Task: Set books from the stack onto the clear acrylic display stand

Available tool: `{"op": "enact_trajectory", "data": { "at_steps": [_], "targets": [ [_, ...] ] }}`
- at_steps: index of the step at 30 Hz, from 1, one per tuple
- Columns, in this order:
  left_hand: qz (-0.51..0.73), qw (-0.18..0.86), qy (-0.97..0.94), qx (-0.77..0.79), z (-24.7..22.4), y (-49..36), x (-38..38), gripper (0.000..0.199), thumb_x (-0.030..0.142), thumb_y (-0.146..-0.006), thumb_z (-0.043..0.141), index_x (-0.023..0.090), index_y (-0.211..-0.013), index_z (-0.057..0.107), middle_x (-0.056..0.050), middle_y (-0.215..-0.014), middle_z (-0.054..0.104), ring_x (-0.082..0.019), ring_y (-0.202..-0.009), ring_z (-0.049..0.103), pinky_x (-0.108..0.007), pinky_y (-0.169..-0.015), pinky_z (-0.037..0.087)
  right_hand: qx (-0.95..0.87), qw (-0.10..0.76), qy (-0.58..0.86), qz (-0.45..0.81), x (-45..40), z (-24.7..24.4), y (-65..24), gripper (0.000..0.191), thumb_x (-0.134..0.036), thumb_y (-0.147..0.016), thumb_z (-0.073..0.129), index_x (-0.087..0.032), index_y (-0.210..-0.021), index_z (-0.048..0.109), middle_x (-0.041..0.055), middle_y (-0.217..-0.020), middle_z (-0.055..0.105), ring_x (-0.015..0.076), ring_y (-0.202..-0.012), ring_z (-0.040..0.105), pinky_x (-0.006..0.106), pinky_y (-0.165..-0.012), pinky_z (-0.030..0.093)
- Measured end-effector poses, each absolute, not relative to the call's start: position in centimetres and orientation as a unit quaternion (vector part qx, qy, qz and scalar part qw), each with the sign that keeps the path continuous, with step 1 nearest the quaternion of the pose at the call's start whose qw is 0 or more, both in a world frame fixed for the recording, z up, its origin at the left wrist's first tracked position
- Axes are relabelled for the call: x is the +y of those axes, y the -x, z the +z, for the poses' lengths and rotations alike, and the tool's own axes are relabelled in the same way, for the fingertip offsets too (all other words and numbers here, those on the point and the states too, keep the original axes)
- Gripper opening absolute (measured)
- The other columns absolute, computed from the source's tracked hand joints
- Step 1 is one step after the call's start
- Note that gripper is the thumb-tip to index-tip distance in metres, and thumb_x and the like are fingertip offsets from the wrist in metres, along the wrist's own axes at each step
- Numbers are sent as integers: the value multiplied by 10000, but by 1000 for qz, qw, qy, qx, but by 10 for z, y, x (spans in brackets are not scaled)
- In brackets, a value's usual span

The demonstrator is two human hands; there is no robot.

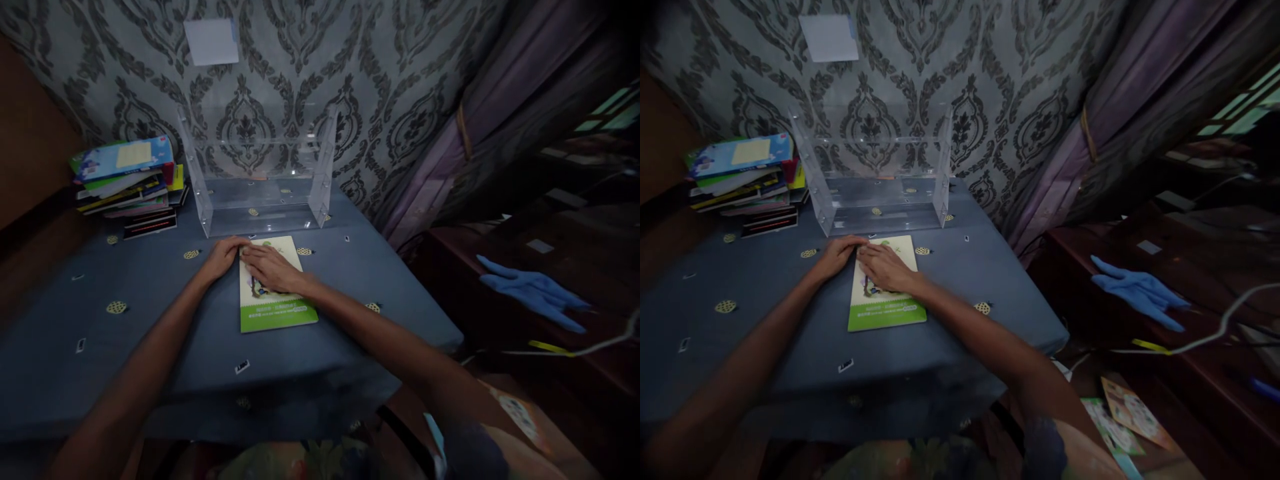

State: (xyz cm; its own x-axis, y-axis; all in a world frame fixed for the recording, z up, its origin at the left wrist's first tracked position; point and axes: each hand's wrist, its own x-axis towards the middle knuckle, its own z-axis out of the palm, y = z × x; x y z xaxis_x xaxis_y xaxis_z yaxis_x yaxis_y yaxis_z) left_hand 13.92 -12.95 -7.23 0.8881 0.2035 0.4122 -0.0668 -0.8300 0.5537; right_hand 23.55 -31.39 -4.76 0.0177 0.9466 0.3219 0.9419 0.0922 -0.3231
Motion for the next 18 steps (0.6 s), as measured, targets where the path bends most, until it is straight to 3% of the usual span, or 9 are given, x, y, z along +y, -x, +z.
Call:
{"op": "enact_trajectory", "data": {
  "at_steps": [4, 12, 18],
  "targets": [
    [225, 309, -924, 32, -72, -137, -127, 416, 127, -880, 397, 187, -1100, 745, -51, -1169, 748, -197, -1105, 679, -393, -1047, 494, -702, 229, 674, 19, -331, -53, -210, 341, -235, -1014, 471, -167, -1293, 656, 141, -1410, 615, 257, -1359, 529, 512, -1182, 342],
    [244, 310, -919, 13, -73, -138, -129, 372, 129, -879, 419, 208, -1015, 756, -40, -1151, 755, -201, -1096, 685, -404, -1035, 502, -737, 180, 651, -8, -379, -59, -145, 414, -275, -1055, 410, -64, -1370, 579, 151, -1464, 565, 233, -1448, 422, 413, -1230, 335],
    [226, 262, -937, 41, -68, -133, -143, 334, 203, -903, 461, 201, -1088, 738, -52, -1198, 740, -223, -1146, 667, -417, -1060, 488, -732, 162, 662, -16, -387, -65, -134, 439, -297, -1051, 437, -94, -1433, 509, 140, -1527, 494, 239, -1480, 365, 437, -1239, 328]
  ]
}}
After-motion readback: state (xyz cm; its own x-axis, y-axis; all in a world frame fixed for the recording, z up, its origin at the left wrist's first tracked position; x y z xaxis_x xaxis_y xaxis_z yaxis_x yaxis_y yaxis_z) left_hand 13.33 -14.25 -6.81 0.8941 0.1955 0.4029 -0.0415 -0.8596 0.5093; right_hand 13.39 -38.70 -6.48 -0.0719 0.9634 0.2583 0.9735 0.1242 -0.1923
